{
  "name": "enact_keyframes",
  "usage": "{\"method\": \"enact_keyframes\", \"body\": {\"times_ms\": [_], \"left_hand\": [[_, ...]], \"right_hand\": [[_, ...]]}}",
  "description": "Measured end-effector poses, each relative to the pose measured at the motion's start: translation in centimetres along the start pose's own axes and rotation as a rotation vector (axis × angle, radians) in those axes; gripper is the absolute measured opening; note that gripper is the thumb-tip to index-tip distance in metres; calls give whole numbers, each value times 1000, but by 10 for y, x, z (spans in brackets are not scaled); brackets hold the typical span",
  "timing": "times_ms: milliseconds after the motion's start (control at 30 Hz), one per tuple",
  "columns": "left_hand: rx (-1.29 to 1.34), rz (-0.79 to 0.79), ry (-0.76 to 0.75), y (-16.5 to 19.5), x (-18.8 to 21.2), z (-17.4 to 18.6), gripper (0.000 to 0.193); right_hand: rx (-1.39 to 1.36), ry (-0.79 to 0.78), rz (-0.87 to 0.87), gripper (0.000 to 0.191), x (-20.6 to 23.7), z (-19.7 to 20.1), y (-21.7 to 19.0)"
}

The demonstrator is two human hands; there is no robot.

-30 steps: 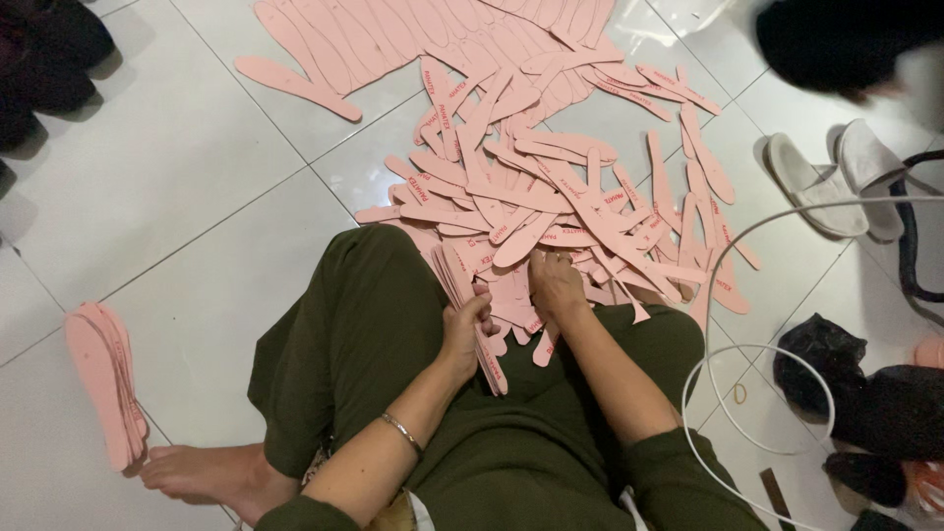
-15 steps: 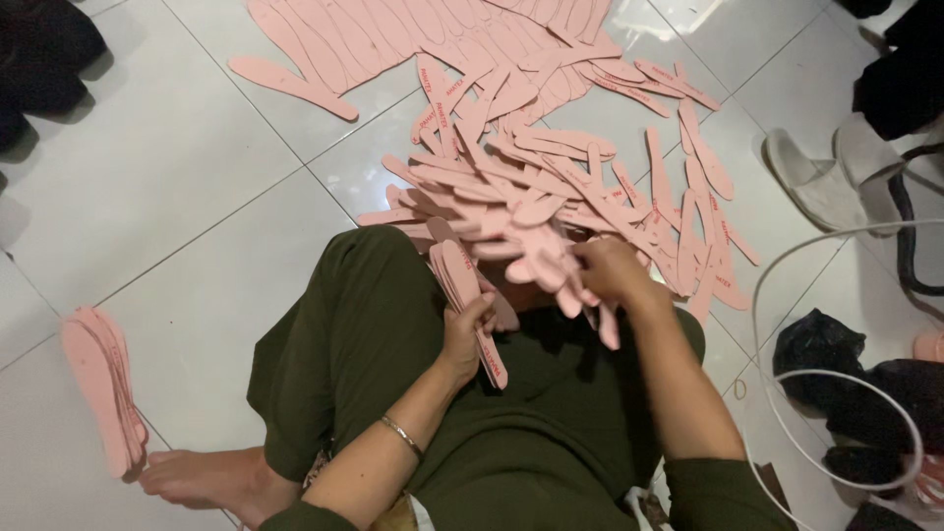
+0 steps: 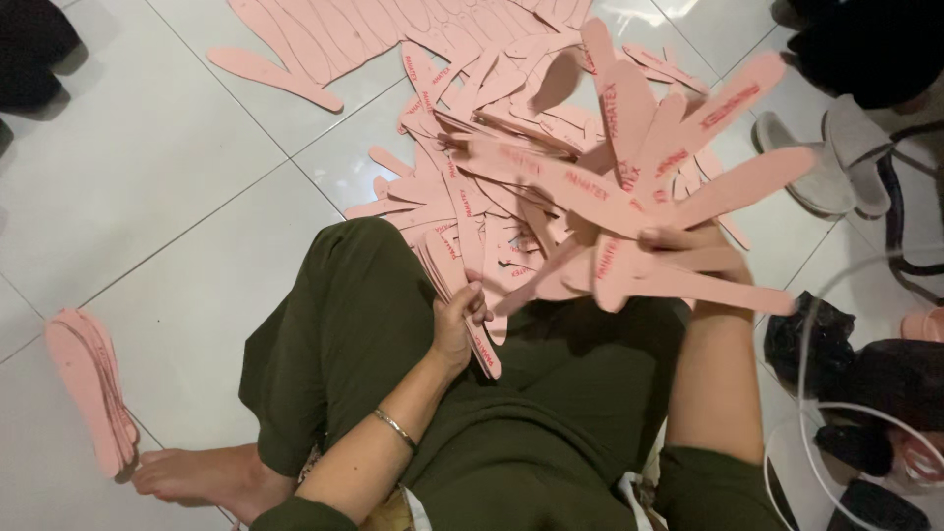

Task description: The person sits on the floor among a large pile of pink foam shoe insoles, picking up individual insoles, aligning them, and gathering them into stacks on their lap and beside them. They repeatedly take insoles from the pile, match them, and add them to the accumulated stacks.

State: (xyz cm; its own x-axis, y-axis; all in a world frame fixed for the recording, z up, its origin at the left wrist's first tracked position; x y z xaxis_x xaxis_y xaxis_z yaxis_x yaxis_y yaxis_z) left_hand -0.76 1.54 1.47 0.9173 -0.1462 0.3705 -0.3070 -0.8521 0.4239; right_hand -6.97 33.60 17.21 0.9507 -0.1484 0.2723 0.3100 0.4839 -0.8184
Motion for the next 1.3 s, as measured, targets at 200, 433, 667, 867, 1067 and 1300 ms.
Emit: {"method": "enact_keyframes", "body": {"times_ms": [200,433,667,867,1067,1300], "left_hand": [[33,-50,-12,1,-3,3,21],[-14,-8,33,0,-2,3,21],[-7,-6,69,3,-1,5,22],[-9,-8,51,2,-2,3,19],[-54,24,108,0,-1,7,17],[-75,30,146,-1,-2,8,17]], "right_hand": [[273,8,-374,55,-42,-39,66],[606,494,159,32,-37,-53,78],[915,-112,176,83,-16,-132,48],[935,-139,-38,56,-6,-145,59],[818,-156,24,57,18,-121,48],[705,-478,-51,47,51,-117,27]]}}
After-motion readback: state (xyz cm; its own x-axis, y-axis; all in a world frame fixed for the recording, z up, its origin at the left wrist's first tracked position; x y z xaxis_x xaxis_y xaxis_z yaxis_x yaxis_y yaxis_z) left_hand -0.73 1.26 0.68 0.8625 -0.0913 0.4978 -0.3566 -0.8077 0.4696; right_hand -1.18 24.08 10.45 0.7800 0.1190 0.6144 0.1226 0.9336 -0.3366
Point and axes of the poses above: each hand's wrist, its own x-axis away from the middle knuckle, its own z-axis out of the back of the hand, y = z × x, the point moved 2 cm from there along -x, towards the middle knuckle, and after that the axes turned 12 degrees about x, right-handed, at the moved point
